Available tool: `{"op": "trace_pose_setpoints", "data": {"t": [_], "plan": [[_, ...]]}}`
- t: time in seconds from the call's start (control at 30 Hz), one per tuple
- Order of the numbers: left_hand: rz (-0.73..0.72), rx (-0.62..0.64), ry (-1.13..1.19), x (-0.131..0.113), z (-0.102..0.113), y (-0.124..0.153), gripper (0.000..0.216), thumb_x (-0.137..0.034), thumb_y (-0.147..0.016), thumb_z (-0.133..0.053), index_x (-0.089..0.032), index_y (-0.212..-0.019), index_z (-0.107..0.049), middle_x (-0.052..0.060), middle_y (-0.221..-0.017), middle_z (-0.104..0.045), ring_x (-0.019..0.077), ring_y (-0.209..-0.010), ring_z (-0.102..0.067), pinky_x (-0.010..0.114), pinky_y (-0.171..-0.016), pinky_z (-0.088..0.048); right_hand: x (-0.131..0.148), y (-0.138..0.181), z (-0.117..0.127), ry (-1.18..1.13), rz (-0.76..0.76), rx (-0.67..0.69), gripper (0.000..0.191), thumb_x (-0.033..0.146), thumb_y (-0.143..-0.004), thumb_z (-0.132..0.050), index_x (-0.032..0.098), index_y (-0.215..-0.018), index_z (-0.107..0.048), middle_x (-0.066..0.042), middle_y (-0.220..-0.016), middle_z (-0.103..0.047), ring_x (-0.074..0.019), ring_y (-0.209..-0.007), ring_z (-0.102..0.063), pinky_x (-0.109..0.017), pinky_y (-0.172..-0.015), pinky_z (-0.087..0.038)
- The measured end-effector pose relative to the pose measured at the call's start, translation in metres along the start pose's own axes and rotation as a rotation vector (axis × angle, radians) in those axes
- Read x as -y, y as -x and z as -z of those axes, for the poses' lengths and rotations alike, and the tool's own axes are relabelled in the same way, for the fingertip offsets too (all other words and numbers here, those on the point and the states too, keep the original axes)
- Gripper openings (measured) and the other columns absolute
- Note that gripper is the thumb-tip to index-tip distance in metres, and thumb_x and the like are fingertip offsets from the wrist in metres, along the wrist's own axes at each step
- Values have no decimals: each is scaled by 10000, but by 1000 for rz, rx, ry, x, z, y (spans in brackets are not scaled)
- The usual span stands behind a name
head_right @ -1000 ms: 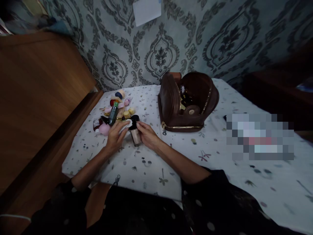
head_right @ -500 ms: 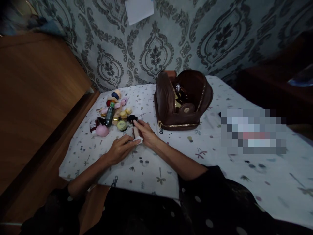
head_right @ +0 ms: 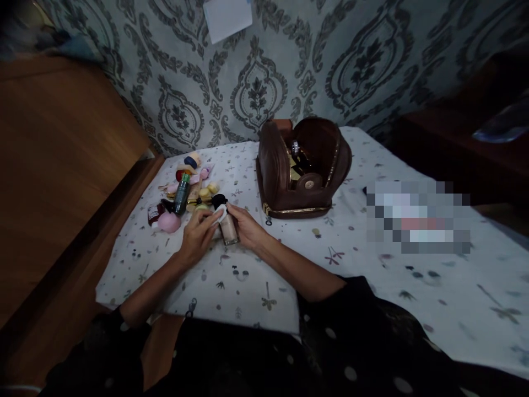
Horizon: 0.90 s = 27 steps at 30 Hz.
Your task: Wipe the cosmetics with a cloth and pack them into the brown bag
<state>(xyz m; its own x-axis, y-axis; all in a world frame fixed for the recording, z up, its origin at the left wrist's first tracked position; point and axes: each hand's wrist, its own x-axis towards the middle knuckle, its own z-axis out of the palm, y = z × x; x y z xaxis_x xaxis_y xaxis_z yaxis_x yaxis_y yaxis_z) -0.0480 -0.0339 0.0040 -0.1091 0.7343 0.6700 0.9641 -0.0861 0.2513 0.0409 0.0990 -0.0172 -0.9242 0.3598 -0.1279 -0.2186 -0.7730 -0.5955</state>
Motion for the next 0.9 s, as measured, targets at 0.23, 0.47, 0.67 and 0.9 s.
{"op": "trace_pose_setpoints", "data": {"t": [0.23,0.47,0.67,0.9], "plan": [[-195,140,-51,-17,4,23,433,-145,-982,-457,-253,-1400,-484,48,-992,-610,158,-862,-566,257,-700,-486,9,-3,5,-60,-86,-88,222,380,-900,-659,160,-873,-673,-8,-648,-695,-143,-545,-626,-240,-495,-505],[-129,184,-22,-24,2,28,340,-258,-981,-513,-224,-1319,-523,62,-982,-615,177,-892,-610,277,-730,-533,12,-2,4,-175,-110,-113,241,406,-907,-656,167,-884,-644,-1,-660,-699,-126,-549,-633,-234,-552,-559],[-70,148,-115,-26,-7,25,201,-246,-974,-495,-180,-1156,-550,77,-948,-646,212,-882,-650,305,-704,-544,7,3,-3,-194,-127,-73,268,445,-907,-638,177,-901,-644,-8,-667,-692,-159,-619,-655,-269,-582,-556],[-86,112,-149,-25,-5,28,190,-203,-977,-454,-187,-1136,-556,55,-886,-631,191,-812,-641,275,-654,-514,-1,9,-10,-144,-146,-95,275,455,-908,-625,183,-896,-663,-16,-666,-689,-167,-653,-661,-257,-549,-519]]}}
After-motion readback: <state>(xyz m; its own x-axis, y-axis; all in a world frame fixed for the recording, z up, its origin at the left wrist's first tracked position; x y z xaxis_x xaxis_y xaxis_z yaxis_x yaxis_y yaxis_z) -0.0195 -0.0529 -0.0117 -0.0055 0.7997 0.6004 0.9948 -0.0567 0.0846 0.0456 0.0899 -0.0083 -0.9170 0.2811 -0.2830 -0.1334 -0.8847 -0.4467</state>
